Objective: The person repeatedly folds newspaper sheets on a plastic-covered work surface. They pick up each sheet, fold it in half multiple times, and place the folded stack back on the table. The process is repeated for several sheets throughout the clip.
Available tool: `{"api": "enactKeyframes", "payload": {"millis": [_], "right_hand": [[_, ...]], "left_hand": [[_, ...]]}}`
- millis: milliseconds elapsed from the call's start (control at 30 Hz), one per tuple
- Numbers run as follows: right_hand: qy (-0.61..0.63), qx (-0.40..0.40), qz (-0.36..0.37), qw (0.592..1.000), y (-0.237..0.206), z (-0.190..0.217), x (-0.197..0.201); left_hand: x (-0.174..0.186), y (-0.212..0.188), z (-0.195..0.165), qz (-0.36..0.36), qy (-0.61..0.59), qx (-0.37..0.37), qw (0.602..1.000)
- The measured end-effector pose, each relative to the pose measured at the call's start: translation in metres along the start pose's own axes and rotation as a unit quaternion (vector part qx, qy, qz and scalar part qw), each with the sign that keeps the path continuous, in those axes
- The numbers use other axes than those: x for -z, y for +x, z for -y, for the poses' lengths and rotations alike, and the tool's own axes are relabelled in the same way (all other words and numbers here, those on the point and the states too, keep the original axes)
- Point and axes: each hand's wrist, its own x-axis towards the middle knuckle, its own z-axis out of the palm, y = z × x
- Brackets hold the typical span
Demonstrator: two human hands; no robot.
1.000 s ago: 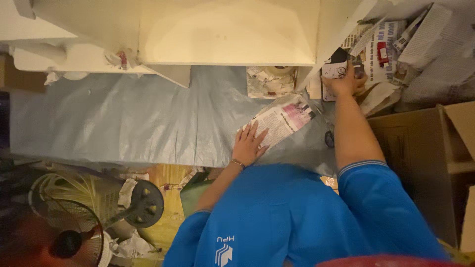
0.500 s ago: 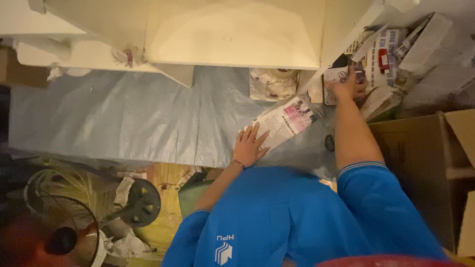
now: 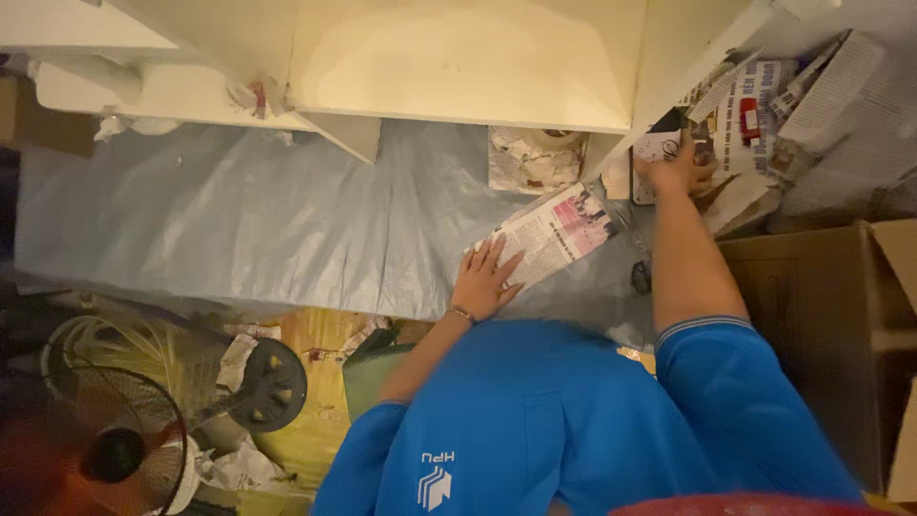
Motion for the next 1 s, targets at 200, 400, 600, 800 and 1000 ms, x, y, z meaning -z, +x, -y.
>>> {"api": "enactKeyframes", "payload": {"millis": [200,400,600,800,1000], "right_hand": [[-0.045,0.022,-0.006,0.999,-0.003,0.002,0.0],[0.007,0.207,-0.134,0.969,-0.051,-0.036,-0.015],[0.176,0.196,-0.071,0.962,-0.132,-0.126,-0.05],[0.224,0.213,0.227,0.923,-0.157,-0.146,-0.069],[0.259,0.095,0.262,0.925,-0.161,-0.139,-0.087]], "left_hand": [[-0.003,0.002,0.004,0.062,0.017,0.007,0.998],[-0.008,0.0,0.005,0.085,-0.015,0.026,0.996],[-0.011,-0.002,0.008,0.05,-0.004,0.011,0.999],[-0.018,-0.009,0.013,0.008,-0.012,0.003,1.0],[-0.019,-0.009,0.013,0.018,0.005,-0.005,1.0]]}}
